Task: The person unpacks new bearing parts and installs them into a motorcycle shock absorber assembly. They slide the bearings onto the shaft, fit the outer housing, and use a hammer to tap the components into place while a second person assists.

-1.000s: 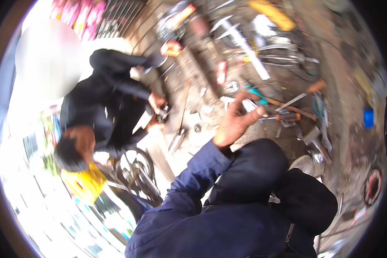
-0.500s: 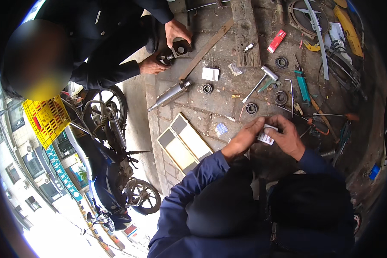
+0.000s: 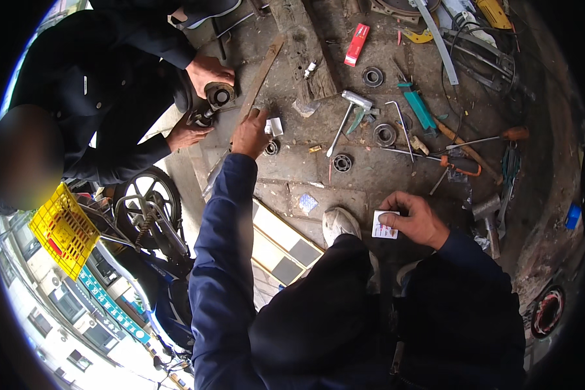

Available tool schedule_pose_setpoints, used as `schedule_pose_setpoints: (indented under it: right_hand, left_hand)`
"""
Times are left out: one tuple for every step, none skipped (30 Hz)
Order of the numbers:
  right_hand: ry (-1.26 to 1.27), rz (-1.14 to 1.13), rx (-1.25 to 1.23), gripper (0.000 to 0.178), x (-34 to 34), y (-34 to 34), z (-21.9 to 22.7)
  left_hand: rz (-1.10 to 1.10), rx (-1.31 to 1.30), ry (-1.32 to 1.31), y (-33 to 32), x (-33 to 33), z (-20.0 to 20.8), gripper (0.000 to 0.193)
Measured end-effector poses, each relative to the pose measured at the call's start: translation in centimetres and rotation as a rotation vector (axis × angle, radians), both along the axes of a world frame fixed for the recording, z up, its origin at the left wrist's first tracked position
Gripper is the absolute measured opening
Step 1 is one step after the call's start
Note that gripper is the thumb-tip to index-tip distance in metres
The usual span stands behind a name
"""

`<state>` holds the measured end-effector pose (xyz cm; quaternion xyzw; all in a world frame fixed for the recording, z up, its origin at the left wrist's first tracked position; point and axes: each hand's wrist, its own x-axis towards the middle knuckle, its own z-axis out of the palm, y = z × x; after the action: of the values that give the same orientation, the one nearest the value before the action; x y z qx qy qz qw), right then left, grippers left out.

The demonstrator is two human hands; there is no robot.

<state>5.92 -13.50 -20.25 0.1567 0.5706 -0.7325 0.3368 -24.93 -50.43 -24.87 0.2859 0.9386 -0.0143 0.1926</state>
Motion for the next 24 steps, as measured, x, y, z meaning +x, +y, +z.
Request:
schedule_pose_setpoints:
  right_hand:
    - [0.011,0.001,0.004,0.035,-0.1,0.0,0.0]
    - [0.023,0.003,0.009,0.035,-0.1,0.0,-0.1]
    - [0.047,0.008,0.027,0.035,-0.1,0.0,-0.1]
    - [0.04,0.003,0.01,0.034,-0.1,0.0,-0.2]
    - [0.044,-0.001,0.004,0.034,0.0,-0.1,-0.4]
    - [0.061,-0.008,0.012,0.034,0.2,-0.1,-0.5]
    - [0.06,-0.018,0.0,0.034,0.4,-0.1,-0.7]
    - [0.071,-0.03,-0.002,0.034,0.6,0.0,-0.8]
    - [0.108,-0.056,-0.002,0.034,0.8,0.1,-1.0]
    - [0.1,-0.078,-0.015,0.034,1.0,0.4,-1.2]
    - [0.091,-0.1,-0.01,0.034,1.1,0.6,-1.3]
    - [0.101,-0.125,-0.007,0.034,1.3,0.8,-1.3]
    - [0.109,-0.147,-0.003,0.034,1.4,1.1,-1.4]
    - [0.092,-0.141,0.028,0.034,1.6,1.3,-1.3]
    - [0.094,-0.152,0.024,0.034,1.7,1.6,-1.2]
    - [0.087,-0.151,0.034,0.033,1.9,1.8,-1.1]
    - [0.121,-0.161,0.047,0.033,2.0,2.1,-1.0]
    - [0.085,-0.159,0.04,0.032,2.1,2.2,-1.0]
    - [0.087,-0.168,0.036,0.032,2.2,2.2,-1.0]
    - [0.118,-0.188,0.024,0.031,2.3,2.3,-1.1]
    - [0.093,-0.173,0.031,0.031,2.3,2.3,-1.1]
    - [0.096,-0.169,0.027,0.031,2.4,2.2,-1.2]
    - [0.127,-0.174,0.024,0.03,2.5,2.1,-1.3]
    - [0.099,-0.162,0.004,0.03,2.5,1.9,-1.3]
  left_hand:
    - [0.002,0.0,-0.015,-0.1,-0.2,-0.2,0.055]
    - [-0.015,0.031,0.003,-0.3,-0.4,-0.2,0.055]
    - [-0.002,0.019,-0.025,-0.5,-0.6,-0.2,0.054]
    - [0.013,0.005,-0.047,-0.7,-0.6,-0.2,0.054]
    - [0.025,-0.01,-0.07,-0.9,-0.6,0.0,0.054]
    - [0.058,0.023,-0.076,-1.0,-0.5,0.3,0.05]
    - [0.073,0.076,-0.05,-1.0,-0.5,0.8,0.047]
    - [0.096,0.108,-0.044,-1.0,-0.3,1.3,0.044]
    - [0.142,0.111,-0.051,-0.7,-0.2,1.7,0.041]
    - [0.163,0.168,-0.029,-0.2,0.1,2.1,0.037]
    - [0.236,0.165,-0.022,0.2,0.6,2.6,0.032]
    - [0.259,0.214,-0.036,0.6,1.2,3.2,0.031]
    - [0.302,0.25,-0.061,1.1,2.0,3.6,0.029]
    - [0.394,0.303,-0.14,1.6,2.7,3.8,0.028]
    - [0.489,0.443,-0.252,2.1,3.8,4.0,0.024]
    - [0.542,0.572,-0.329,2.7,4.9,4.0,0.023]
    - [0.666,0.709,-0.471,3.2,6.1,3.8,0.022]
    - [0.778,0.834,-0.593,3.7,7.7,3.8,0.028]
    - [0.757,0.684,-0.618,3.8,9.0,4.2,0.034]
    - [0.764,0.728,-0.685,4.3,10.7,4.2,0.036]
    - [0.761,0.799,-0.8,4.8,12.6,4.2,0.038]
    - [0.747,0.624,-0.83,5.3,14.2,4.2,0.04]
    - [0.73,0.436,-0.901,5.8,15.5,4.2,0.043]
    - [0.567,0.433,-0.867,6.2,16.9,4.4,0.044]
